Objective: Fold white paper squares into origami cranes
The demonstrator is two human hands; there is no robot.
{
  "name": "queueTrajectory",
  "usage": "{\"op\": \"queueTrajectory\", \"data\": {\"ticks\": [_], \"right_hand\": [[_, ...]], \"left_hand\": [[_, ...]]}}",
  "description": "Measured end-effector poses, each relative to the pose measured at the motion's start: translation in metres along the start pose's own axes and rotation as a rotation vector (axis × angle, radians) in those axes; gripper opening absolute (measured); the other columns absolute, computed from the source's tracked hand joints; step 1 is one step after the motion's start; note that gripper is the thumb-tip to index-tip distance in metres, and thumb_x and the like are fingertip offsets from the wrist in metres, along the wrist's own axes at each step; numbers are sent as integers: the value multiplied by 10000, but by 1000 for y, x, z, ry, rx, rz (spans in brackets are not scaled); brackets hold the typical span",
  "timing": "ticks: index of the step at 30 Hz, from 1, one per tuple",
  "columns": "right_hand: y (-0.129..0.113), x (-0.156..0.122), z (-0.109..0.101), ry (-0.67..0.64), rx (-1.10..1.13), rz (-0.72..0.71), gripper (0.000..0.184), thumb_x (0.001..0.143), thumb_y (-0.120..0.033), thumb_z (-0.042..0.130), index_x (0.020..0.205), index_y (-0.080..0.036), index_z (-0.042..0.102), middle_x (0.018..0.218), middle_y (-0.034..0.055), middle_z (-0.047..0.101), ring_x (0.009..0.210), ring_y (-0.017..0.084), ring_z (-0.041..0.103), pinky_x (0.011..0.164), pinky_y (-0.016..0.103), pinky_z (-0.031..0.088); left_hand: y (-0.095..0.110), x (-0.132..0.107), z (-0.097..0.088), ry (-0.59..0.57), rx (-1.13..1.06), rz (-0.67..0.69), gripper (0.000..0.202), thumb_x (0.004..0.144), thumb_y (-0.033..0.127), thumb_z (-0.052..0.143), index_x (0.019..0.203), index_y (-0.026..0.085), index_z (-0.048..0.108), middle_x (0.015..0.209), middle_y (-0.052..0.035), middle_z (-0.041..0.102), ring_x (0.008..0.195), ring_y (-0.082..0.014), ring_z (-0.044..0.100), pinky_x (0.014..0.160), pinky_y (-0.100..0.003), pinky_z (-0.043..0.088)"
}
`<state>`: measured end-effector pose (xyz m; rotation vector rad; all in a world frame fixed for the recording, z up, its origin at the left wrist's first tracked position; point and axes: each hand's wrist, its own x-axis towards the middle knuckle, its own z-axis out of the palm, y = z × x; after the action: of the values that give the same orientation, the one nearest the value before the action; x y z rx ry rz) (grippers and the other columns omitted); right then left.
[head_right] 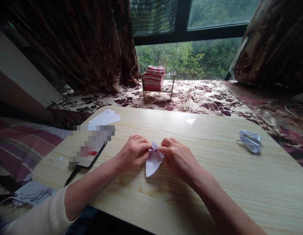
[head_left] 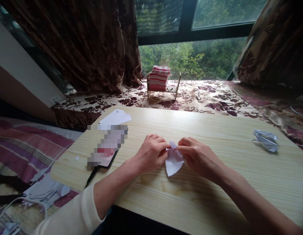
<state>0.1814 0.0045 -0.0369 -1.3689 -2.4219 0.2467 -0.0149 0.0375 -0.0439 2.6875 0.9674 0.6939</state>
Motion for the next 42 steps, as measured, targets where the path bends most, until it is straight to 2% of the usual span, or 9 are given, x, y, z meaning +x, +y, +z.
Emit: {"op": "queueTrajectory", "data": {"ticks": [4,10,18,23,26,30,34,42], "right_hand": [[1,0,0,-2,4,3,338,768,5,469,837,-223,710,851,49,615,779,159,539,613,229,397],[-2,-2,-3,-13,-13,33,362,783,-10,463,860,-251,721,838,43,615,781,166,535,586,229,379],[-2,-1,-3,-33,-41,39,372,768,3,476,862,-259,723,837,37,620,794,165,535,584,227,370],[-3,-1,-4,-34,-42,38,356,778,-6,472,840,-250,723,842,42,615,789,157,528,595,223,380],[-5,-1,-6,-43,-43,43,367,774,4,456,823,-243,723,845,45,613,788,155,526,608,225,388],[-7,-1,-9,-60,-75,37,390,767,15,446,853,-245,723,842,47,613,779,155,520,581,223,372],[-10,-2,-10,-97,-142,32,421,750,35,450,912,-249,716,851,55,607,774,161,513,567,231,355],[-13,-3,-11,-120,-195,54,448,742,44,452,942,-265,707,863,59,599,783,172,507,527,232,311]], "left_hand": [[2,3,1,18,3,-38,156,814,205,559,882,195,699,816,-31,679,845,-194,550,876,-383,371],[-4,1,-5,70,15,27,153,804,174,565,856,208,704,816,-26,673,833,-179,544,885,-373,363],[-7,-2,-7,-26,167,147,178,848,213,527,879,235,701,848,-16,660,872,-175,535,1013,-443,258],[-8,-1,-10,-50,244,207,213,899,237,463,930,237,674,851,-14,657,882,-171,535,1036,-460,232],[-8,-2,-12,-62,245,202,215,904,228,452,887,227,666,843,-12,662,889,-166,538,1047,-456,222],[-5,-5,-14,-76,257,180,213,885,204,470,958,242,666,900,-21,664,906,-175,542,1054,-471,212],[-1,-7,-16,-97,251,151,215,870,184,478,948,240,671,931,-18,664,918,-179,547,1063,-474,202],[-1,-21,-25,-159,240,156,290,900,189,417,1118,213,608,1101,-38,650,1020,-195,540,1073,-467,197]]}}
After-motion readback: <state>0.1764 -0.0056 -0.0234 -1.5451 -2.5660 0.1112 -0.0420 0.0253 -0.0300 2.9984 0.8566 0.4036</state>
